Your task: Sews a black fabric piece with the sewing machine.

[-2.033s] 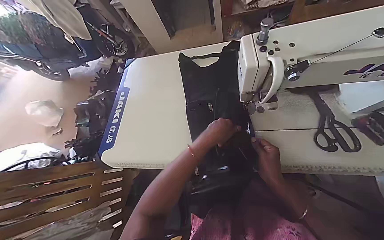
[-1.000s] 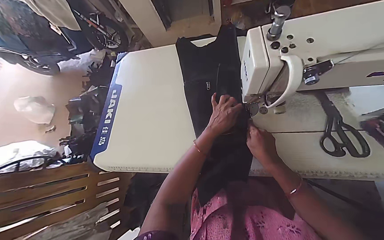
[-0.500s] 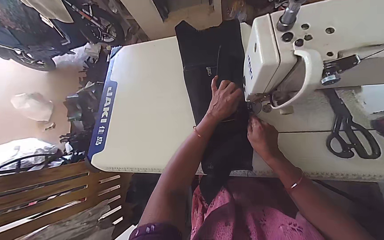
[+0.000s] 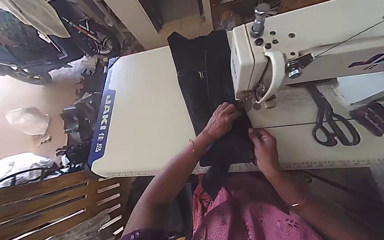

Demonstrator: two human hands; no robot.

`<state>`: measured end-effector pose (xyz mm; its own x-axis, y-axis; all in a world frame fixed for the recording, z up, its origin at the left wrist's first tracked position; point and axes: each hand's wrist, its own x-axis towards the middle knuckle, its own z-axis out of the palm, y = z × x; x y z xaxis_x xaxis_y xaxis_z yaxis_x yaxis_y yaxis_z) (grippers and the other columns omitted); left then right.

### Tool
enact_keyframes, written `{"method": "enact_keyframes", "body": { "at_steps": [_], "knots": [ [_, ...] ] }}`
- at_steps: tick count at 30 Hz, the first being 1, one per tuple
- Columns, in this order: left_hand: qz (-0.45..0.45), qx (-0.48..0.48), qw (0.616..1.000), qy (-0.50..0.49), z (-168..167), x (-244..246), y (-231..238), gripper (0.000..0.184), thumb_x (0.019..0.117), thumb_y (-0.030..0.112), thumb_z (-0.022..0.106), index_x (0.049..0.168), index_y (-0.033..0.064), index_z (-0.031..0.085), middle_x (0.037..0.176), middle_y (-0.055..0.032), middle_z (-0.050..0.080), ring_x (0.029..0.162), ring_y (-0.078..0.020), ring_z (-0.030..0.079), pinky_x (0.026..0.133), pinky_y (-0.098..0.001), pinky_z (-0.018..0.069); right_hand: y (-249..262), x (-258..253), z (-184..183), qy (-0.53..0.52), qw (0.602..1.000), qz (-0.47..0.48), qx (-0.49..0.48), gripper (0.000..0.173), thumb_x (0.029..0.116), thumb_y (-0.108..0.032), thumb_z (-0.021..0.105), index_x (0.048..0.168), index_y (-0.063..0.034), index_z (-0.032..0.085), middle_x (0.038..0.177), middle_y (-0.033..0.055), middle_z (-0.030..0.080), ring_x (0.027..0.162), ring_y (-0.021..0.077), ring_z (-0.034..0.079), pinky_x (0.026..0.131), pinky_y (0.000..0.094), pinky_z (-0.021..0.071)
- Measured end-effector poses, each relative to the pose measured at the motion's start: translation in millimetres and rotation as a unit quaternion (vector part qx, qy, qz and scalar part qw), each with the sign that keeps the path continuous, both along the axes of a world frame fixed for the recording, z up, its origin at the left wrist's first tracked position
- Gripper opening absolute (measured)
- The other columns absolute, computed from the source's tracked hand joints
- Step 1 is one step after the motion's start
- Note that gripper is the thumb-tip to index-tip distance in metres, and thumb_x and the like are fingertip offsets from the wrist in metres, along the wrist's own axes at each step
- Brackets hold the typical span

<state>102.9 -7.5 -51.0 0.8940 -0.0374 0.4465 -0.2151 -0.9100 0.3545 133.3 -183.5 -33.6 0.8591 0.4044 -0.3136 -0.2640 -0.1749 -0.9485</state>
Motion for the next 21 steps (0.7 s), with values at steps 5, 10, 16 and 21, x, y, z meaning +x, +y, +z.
{"method": "enact_keyframes", "body": {
  "at_steps": [5,10,16,21],
  "knots": [
    [0.009,0.114,0.988,0.105,6.4,-25.9,-22.1,0.035,0.0917,-0.004,0.062,0.124,0.0054,0.072,0.122,-0.0139,0.070,0.124,-0.0375,0.060,0.109,-0.0492,0.0453,-10.6,-7.2,5.5,-0.222,0.946,0.157,-0.178,0.038,0.1063,-0.011,0.049,0.137,0.0089,0.058,0.092,0.0240,0.072,0.080,0.0330,0.069,0.077,0.0479,0.0537],
    [0.058,0.049,0.992,0.096,-8.5,-41.7,-40.4,0.030,0.0965,0.008,0.059,0.124,0.0051,0.072,0.133,-0.0167,0.067,0.138,-0.0448,0.049,0.118,-0.0591,0.0328,-11.6,-26.9,19.9,-0.335,0.824,0.284,-0.358,0.040,0.1027,-0.001,0.045,0.141,0.0058,0.057,0.084,0.0255,0.072,0.078,0.0456,0.072,0.069,0.0549,0.0553],
    [0.069,0.088,0.985,0.132,-2.4,-37.2,-23.2,0.043,0.1012,0.039,0.055,0.143,0.0318,0.061,0.135,-0.0132,0.063,0.133,-0.0373,0.052,0.108,-0.0623,0.0331,-18.7,-33.8,6.8,-0.392,0.834,0.221,-0.318,0.045,0.1038,-0.006,0.046,0.145,0.0119,0.049,0.071,0.0221,0.070,0.062,0.0418,0.070,0.057,0.0522,0.0555],
    [0.065,0.094,0.986,0.119,-4.0,-30.0,-14.3,0.041,0.1006,0.040,0.054,0.138,0.0265,0.066,0.133,-0.0147,0.063,0.134,-0.0377,0.051,0.108,-0.0622,0.0323,-11.6,-30.9,3.7,-0.403,0.830,0.209,-0.324,0.037,0.1016,-0.003,0.048,0.134,0.0072,0.063,0.076,0.0235,0.072,0.066,0.0424,0.071,0.059,0.0527,0.0551]
  ]
}}
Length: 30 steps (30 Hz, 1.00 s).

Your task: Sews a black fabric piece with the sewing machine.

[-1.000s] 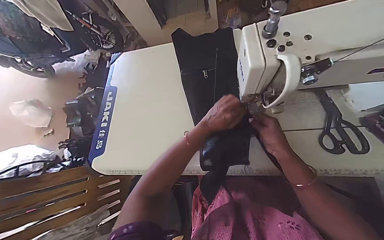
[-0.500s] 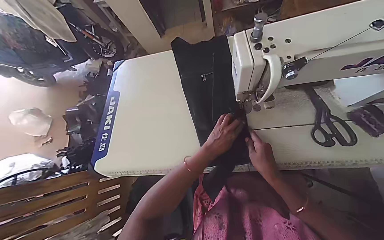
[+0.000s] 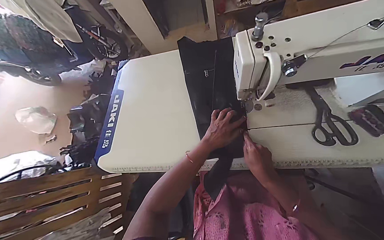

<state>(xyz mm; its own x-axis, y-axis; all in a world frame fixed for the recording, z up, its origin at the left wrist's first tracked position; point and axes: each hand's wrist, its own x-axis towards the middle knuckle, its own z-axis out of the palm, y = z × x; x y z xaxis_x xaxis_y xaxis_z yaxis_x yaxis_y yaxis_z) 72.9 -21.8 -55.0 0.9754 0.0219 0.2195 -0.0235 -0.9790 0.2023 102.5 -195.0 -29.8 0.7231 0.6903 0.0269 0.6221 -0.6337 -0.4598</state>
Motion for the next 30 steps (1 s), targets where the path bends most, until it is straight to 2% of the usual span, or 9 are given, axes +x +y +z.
{"method": "enact_keyframes", "body": {
  "at_steps": [4,7,9,15,19,22,24,26,30],
  "knots": [
    [0.003,0.008,1.000,0.024,3.9,12.5,9.2,0.041,0.1020,0.040,0.053,0.139,0.0259,0.066,0.138,-0.0169,0.060,0.138,-0.0403,0.046,0.111,-0.0654,0.0287,13.7,15.6,9.3,0.065,0.997,0.000,-0.047,0.039,0.1052,-0.007,0.043,0.138,0.0057,0.060,0.090,0.0272,0.073,0.083,0.0463,0.072,0.072,0.0575,0.0541],
    [0.001,-0.006,0.999,0.035,10.7,13.0,4.9,0.037,0.1022,0.034,0.056,0.135,0.0225,0.069,0.142,-0.0168,0.059,0.147,-0.0450,0.036,0.115,-0.0753,0.0141,18.1,24.2,10.2,0.066,0.997,-0.010,-0.025,0.032,0.1055,-0.007,0.046,0.124,0.0117,0.064,0.091,0.0299,0.072,0.086,0.0487,0.072,0.073,0.0593,0.0533],
    [-0.002,-0.040,0.999,0.032,11.8,7.2,-6.2,0.032,0.0994,0.022,0.061,0.129,0.0190,0.072,0.137,-0.0139,0.063,0.146,-0.0433,0.038,0.116,-0.0770,0.0098,18.9,29.2,8.2,0.066,0.998,-0.015,0.003,0.029,0.1051,-0.010,0.049,0.114,0.0127,0.065,0.087,0.0297,0.071,0.084,0.0487,0.072,0.071,0.0595,0.0533],
    [0.059,-0.121,0.991,0.004,1.8,1.2,-27.4,0.033,0.0998,0.015,0.058,0.130,0.0123,0.071,0.133,-0.0186,0.063,0.135,-0.0400,0.051,0.115,-0.0591,0.0338,18.4,37.3,0.4,0.057,0.997,-0.014,0.040,0.026,0.1036,-0.010,0.051,0.102,0.0118,0.067,0.079,0.0291,0.068,0.077,0.0486,0.071,0.066,0.0595,0.0519],
    [0.066,-0.104,0.992,-0.019,-0.7,12.8,-22.5,0.033,0.0983,0.017,0.060,0.129,0.0104,0.071,0.129,-0.0210,0.064,0.129,-0.0420,0.054,0.113,-0.0591,0.0356,23.0,45.0,8.3,0.116,0.993,-0.015,0.014,0.030,0.1065,-0.009,0.047,0.112,0.0123,0.067,0.091,0.0323,0.070,0.091,0.0507,0.069,0.081,0.0622,0.0502],
    [0.065,-0.092,0.993,-0.025,-0.1,20.1,-15.1,0.032,0.0979,0.017,0.061,0.127,0.0108,0.072,0.127,-0.0206,0.065,0.127,-0.0425,0.056,0.113,-0.0589,0.0365,23.9,55.1,10.4,0.195,0.981,-0.011,0.017,0.034,0.1067,-0.009,0.047,0.131,0.0101,0.062,0.100,0.0302,0.071,0.095,0.0448,0.070,0.087,0.0580,0.0511],
    [0.064,-0.084,0.994,-0.027,-1.0,23.5,-10.3,0.032,0.0984,0.019,0.061,0.127,0.0123,0.073,0.126,-0.0194,0.065,0.126,-0.0418,0.056,0.112,-0.0593,0.0370,19.1,56.1,3.9,0.252,0.967,-0.012,0.040,0.039,0.1068,-0.010,0.048,0.143,0.0052,0.053,0.084,0.0174,0.067,0.068,0.0252,0.064,0.067,0.0405,0.0530],
    [0.061,-0.072,0.995,-0.018,1.3,25.8,-6.7,0.032,0.1000,0.023,0.060,0.127,0.0136,0.072,0.126,-0.0185,0.065,0.126,-0.0410,0.056,0.110,-0.0600,0.0372,12.3,53.3,1.3,0.281,0.958,-0.013,0.052,0.043,0.1079,-0.010,0.046,0.149,0.0030,0.046,0.076,0.0128,0.064,0.056,0.0176,0.057,0.056,0.0333,0.0506],
    [0.048,-0.048,0.997,-0.026,2.2,19.6,-14.3,0.028,0.0987,0.020,0.061,0.123,0.0141,0.074,0.120,-0.0158,0.068,0.121,-0.0387,0.060,0.106,-0.0631,0.0395,6.2,45.8,18.4,0.221,0.974,0.026,-0.049,0.043,0.1072,-0.007,0.041,0.148,0.0073,0.048,0.104,0.0325,0.070,0.096,0.0475,0.069,0.089,0.0589,0.0500]
  ]
}}
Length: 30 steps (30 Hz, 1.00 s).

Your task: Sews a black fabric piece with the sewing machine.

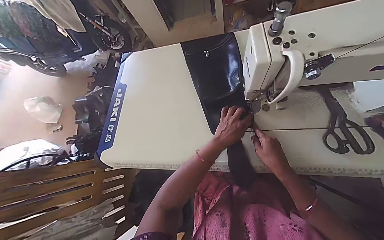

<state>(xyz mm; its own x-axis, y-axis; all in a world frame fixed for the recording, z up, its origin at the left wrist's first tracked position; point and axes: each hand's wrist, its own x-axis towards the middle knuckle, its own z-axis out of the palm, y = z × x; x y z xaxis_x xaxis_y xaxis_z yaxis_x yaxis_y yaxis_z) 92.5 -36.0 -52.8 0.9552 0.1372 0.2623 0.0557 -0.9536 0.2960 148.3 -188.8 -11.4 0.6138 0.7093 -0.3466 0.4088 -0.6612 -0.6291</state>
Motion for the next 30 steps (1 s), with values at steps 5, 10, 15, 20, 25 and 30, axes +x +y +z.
{"method": "enact_keyframes", "body": {
  "at_steps": [5,10,15,20,25,30],
  "knots": [
    [-0.011,-0.018,1.000,-0.017,-7.7,-11.7,-10.0,0.028,0.0983,0.010,0.061,0.122,0.0143,0.075,0.117,-0.0120,0.070,0.119,-0.0336,0.062,0.102,-0.0538,0.0451,6.9,0.6,9.8,0.009,0.997,0.021,-0.069,0.044,0.1094,-0.009,0.036,0.151,0.0041,0.045,0.115,0.0316,0.068,0.109,0.0472,0.066,0.096,0.0573,0.0478],
    [-0.021,-0.011,0.999,0.028,-3.9,-10.7,-3.3,0.037,0.1003,0.015,0.059,0.135,0.0214,0.069,0.123,-0.0131,0.066,0.120,-0.0356,0.059,0.101,-0.0577,0.0424,8.7,4.1,9.1,0.044,0.997,0.006,-0.060,0.044,0.1101,-0.010,0.034,0.150,0.0046,0.045,0.113,0.0300,0.068,0.105,0.0434,0.067,0.094,0.0542,0.0486],
    [-0.026,-0.023,0.999,0.035,-1.5,-7.9,2.5,0.037,0.1002,0.018,0.059,0.136,0.0227,0.068,0.124,-0.0132,0.066,0.121,-0.0366,0.058,0.102,-0.0583,0.0401,15.0,6.7,9.9,0.048,0.996,0.006,-0.071,0.046,0.1102,-0.010,0.034,0.154,0.0031,0.040,0.115,0.0295,0.068,0.108,0.0426,0.066,0.097,0.0533,0.0474],
    [-0.036,-0.018,0.998,0.047,-1.5,-6.2,9.4,0.038,0.1018,0.024,0.056,0.138,0.0249,0.067,0.126,-0.0125,0.065,0.124,-0.0363,0.055,0.103,-0.0580,0.0379,16.9,9.2,5.9,0.069,0.996,-0.002,-0.053,0.047,0.1102,-0.010,0.035,0.155,0.0023,0.037,0.113,0.0290,0.067,0.100,0.0408,0.067,0.093,0.0524,0.0492],
    [-0.043,-0.027,0.997,0.057,2.9,-7.8,11.0,0.039,0.1026,0.025,0.055,0.140,0.0245,0.065,0.128,-0.0137,0.064,0.125,-0.0369,0.055,0.104,-0.0587,0.0372,-5.7,20.3,-1.1,0.071,0.997,0.030,-0.011,0.048,0.1115,-0.020,0.040,0.157,-0.0037,0.039,0.094,0.0194,0.068,0.076,0.0294,0.066,0.075,0.0455,0.0539],
    [0.060,-0.117,0.991,-0.035,8.0,-36.3,-21.0,0.030,0.0983,0.019,0.062,0.124,0.0108,0.073,0.115,-0.0156,0.069,0.115,-0.0375,0.062,0.098,-0.0588,0.0441,-106.2,88.9,11.2,-0.207,0.976,-0.049,0.051,0.037,0.0999,-0.008,0.060,0.129,0.0140,0.061,0.121,0.0437,0.059,0.116,0.0639,0.054,0.096,0.0759,0.0396]
  ]
}}
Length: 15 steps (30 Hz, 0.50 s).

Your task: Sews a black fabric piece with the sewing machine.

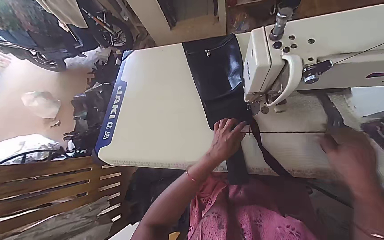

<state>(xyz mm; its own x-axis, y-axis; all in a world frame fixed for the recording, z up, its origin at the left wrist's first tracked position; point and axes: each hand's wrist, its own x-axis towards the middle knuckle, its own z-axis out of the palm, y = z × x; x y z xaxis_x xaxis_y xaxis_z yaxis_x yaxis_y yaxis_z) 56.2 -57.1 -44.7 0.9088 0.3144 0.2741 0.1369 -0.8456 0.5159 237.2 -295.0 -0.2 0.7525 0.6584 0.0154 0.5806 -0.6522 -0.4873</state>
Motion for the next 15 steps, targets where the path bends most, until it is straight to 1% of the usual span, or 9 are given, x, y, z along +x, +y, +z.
{"method": "enact_keyframes", "body": {
  "at_steps": [2,4,7,8,9,10,11,13,15],
  "knots": [
    [0.074,-0.018,0.997,-0.017,2.3,0.3,-21.5,0.023,0.0960,0.021,0.066,0.109,0.0055,0.077,0.103,-0.0142,0.072,0.101,-0.0346,0.066,0.086,-0.0520,0.0492,-23.6,30.7,-8.7,-0.016,0.998,-0.019,-0.051,0.041,0.0951,-0.001,0.064,0.133,0.0133,0.058,0.128,0.0469,0.052,0.122,0.0688,0.046,0.099,0.0793,0.0341],
    [0.111,-0.023,0.993,0.033,8.2,14.0,-33.7,0.027,0.0957,0.026,0.069,0.109,0.0034,0.077,0.102,-0.0163,0.071,0.101,-0.0366,0.065,0.083,-0.0524,0.0488,-27.9,45.6,-17.1,0.008,0.996,-0.011,-0.090,0.050,0.0938,0.003,0.065,0.143,0.0079,0.053,0.131,0.0458,0.051,0.123,0.0677,0.046,0.100,0.0779,0.0348],
    [0.125,0.035,0.991,0.019,-6.0,31.1,-36.4,0.012,0.0916,0.011,0.069,0.095,0.0034,0.077,0.093,-0.0156,0.071,0.095,-0.0366,0.067,0.076,-0.0512,0.0499,-28.4,48.9,-17.4,0.062,0.996,-0.026,-0.055,0.066,0.0856,0.002,0.075,0.146,0.0059,0.049,0.127,0.0439,0.054,0.117,0.0637,0.052,0.096,0.0765,0.0376],
    [0.124,0.030,0.992,0.012,-8.3,32.9,-35.2,0.011,0.0917,0.007,0.067,0.094,0.0026,0.077,0.093,-0.0161,0.071,0.096,-0.0369,0.068,0.077,-0.0515,0.0500,-31.5,46.8,-16.6,0.092,0.995,-0.048,-0.008,0.072,0.0808,0.004,0.078,0.146,0.0065,0.048,0.124,0.0403,0.057,0.112,0.0562,0.057,0.093,0.0704,0.0428],
    [0.122,0.011,0.992,0.008,-8.4,32.7,-33.1,0.012,0.0931,0.005,0.064,0.094,0.0012,0.076,0.094,-0.0172,0.071,0.097,-0.0379,0.068,0.079,-0.0522,0.0510,-36.5,42.1,-17.5,0.137,0.987,-0.070,0.055,0.076,0.0766,0.004,0.077,0.146,0.0064,0.046,0.118,0.0310,0.061,0.102,0.0401,0.062,0.086,0.0554,0.0503],
    [0.124,-0.021,0.992,0.008,-7.0,30.7,-30.7,0.014,0.0954,0.004,0.062,0.096,-0.0008,0.075,0.095,-0.0189,0.071,0.098,-0.0389,0.067,0.082,-0.0528,0.0516,-42.4,34.6,-21.6,0.201,0.968,-0.095,0.119,0.077,0.0731,0.000,0.071,0.145,0.0031,0.045,0.107,0.0117,0.061,0.087,0.0152,0.062,0.074,0.0317,0.0540],
    [0.129,-0.057,0.990,0.012,-4.3,28.1,-27.8,0.016,0.0970,0.004,0.059,0.098,-0.0030,0.073,0.097,-0.0205,0.070,0.100,-0.0398,0.066,0.085,-0.0530,0.0520,-47.8,23.6,-23.4,0.300,0.928,-0.119,0.188,0.074,0.0739,-0.001,0.066,0.144,-0.0008,0.042,0.097,-0.0014,0.060,0.076,0.0026,0.062,0.066,0.0198,0.0550],
    [0.141,-0.137,0.980,0.033,5.4,26.1,-23.2,0.018,0.1002,0.005,0.056,0.101,-0.0069,0.070,0.100,-0.0233,0.068,0.103,-0.0411,0.064,0.092,-0.0530,0.0498,-61.2,-2.3,-23.7,0.465,0.828,-0.132,0.282,0.053,0.0824,-0.010,0.062,0.134,-0.0132,0.050,0.080,-0.0115,0.062,0.057,-0.0021,0.058,0.050,0.0143,0.0496],
    [0.154,-0.212,0.963,0.063,17.7,27.0,-19.7,0.020,0.1032,0.007,0.053,0.105,-0.0072,0.068,0.104,-0.0230,0.066,0.107,-0.0394,0.061,0.097,-0.0521,0.0466,-75.0,-29.2,-22.9,0.580,0.742,-0.093,0.322,0.020,0.0874,-0.027,0.072,0.106,-0.0258,0.066,0.072,-0.0125,0.066,0.047,-0.0053,0.050,0.041,0.0107,0.0406]
  ]
}}
